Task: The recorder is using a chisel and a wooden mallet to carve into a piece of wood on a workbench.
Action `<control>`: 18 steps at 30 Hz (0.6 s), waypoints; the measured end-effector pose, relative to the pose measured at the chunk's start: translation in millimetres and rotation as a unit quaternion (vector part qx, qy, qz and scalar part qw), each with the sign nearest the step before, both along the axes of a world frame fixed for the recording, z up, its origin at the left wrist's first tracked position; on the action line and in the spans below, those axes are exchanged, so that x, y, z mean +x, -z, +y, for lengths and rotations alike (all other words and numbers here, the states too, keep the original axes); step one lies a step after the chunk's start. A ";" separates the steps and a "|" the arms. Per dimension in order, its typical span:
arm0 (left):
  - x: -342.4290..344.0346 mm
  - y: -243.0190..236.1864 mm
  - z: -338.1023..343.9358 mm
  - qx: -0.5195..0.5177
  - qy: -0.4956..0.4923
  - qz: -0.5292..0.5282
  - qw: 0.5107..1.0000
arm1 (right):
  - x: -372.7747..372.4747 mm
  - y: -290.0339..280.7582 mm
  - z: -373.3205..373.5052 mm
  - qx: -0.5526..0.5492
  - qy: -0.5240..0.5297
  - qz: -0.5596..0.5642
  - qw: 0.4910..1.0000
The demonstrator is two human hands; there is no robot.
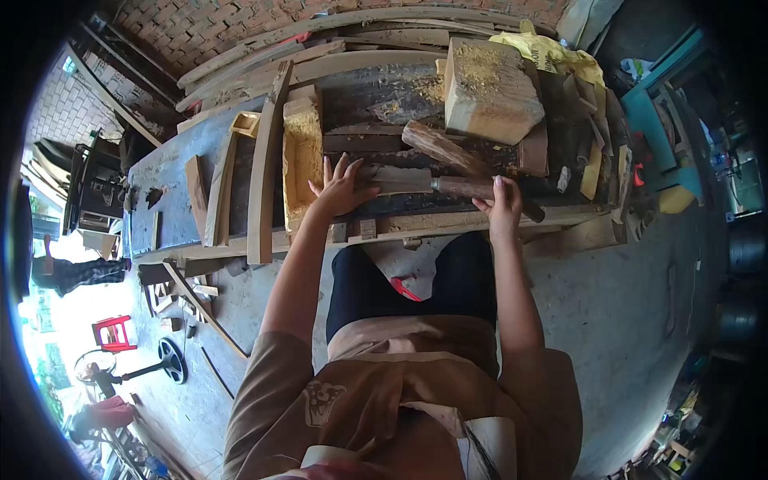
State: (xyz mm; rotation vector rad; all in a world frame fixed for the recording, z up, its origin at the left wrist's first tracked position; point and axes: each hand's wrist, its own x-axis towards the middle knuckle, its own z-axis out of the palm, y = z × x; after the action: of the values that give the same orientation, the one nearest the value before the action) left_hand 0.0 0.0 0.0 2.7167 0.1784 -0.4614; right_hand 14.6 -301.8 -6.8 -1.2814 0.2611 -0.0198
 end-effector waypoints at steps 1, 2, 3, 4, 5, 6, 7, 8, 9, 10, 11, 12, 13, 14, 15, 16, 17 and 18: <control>-0.4 0.0 1.3 0.000 0.000 0.001 1.000 | -1.4 -7.7 6.4 -0.003 0.022 -0.015 1.000; -0.6 0.1 1.9 0.001 0.000 0.002 1.000 | -1.7 -15.7 9.2 -0.006 0.045 -0.031 0.999; 2.9 -0.2 2.9 0.002 -0.001 -0.002 1.000 | 4.0 -22.8 11.2 -0.004 0.044 -0.035 0.998; 4.0 -0.8 2.6 0.001 -0.001 -0.002 1.000 | 7.0 -31.3 12.1 -0.017 0.021 -0.066 0.997; 4.9 -1.3 2.4 0.000 -0.002 -0.002 1.000 | 9.8 -40.8 13.0 -0.031 -0.002 -0.097 0.995; 5.2 -1.8 2.6 0.001 -0.003 -0.002 1.000 | 12.4 -52.0 14.3 -0.052 -0.022 -0.118 0.991; 5.3 -2.7 1.9 -0.001 -0.003 -0.002 1.000 | 15.1 -60.7 15.9 -0.051 -0.023 -0.118 0.991; 5.3 -3.4 1.3 -0.002 -0.003 -0.001 1.000 | 17.9 -68.3 18.5 -0.094 -0.043 -0.161 0.982; 4.2 -2.8 0.8 -0.003 -0.004 0.000 1.000 | 18.3 -76.6 21.3 -0.136 -0.064 -0.202 0.968; 3.7 -2.2 1.0 -0.001 -0.005 0.001 1.000 | 17.1 -88.3 26.3 -0.162 -0.080 -0.202 0.963; 3.0 -1.5 1.1 0.000 -0.006 0.002 1.000 | 18.1 -94.6 31.5 -0.162 -0.082 -0.201 0.963; 3.4 -1.4 0.4 -0.001 -0.006 0.002 1.000 | 21.0 -99.7 36.3 -0.219 -0.083 -0.280 0.931; 3.7 -1.2 -0.5 -0.001 -0.006 0.001 1.000 | 23.0 -102.6 41.6 -0.274 -0.083 -0.356 0.889; 4.0 -0.9 -1.5 -0.001 -0.005 -0.001 1.000 | 23.1 -103.8 48.2 -0.287 -0.063 -0.371 0.881; 3.8 -0.9 -1.6 -0.003 -0.006 0.000 1.000 | 20.2 -111.2 59.3 -0.318 -0.062 -0.403 0.856; 3.2 -1.0 -1.9 -0.003 -0.007 0.001 1.000 | 14.5 -120.1 69.3 -0.332 -0.083 -0.426 0.837; 2.7 -1.2 -2.0 -0.003 -0.008 0.002 1.000 | 9.5 -128.8 78.2 -0.346 -0.103 -0.449 0.818; 1.8 -1.2 -2.1 -0.004 -0.008 0.003 1.000 | 6.5 -136.3 85.5 -0.350 -0.124 -0.439 0.818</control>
State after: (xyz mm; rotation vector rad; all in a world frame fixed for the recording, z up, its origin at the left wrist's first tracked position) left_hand 1.8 -2.1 1.2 2.7039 0.1986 -0.4661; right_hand 21.2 -216.4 129.5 -1.8806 -0.7897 -0.5175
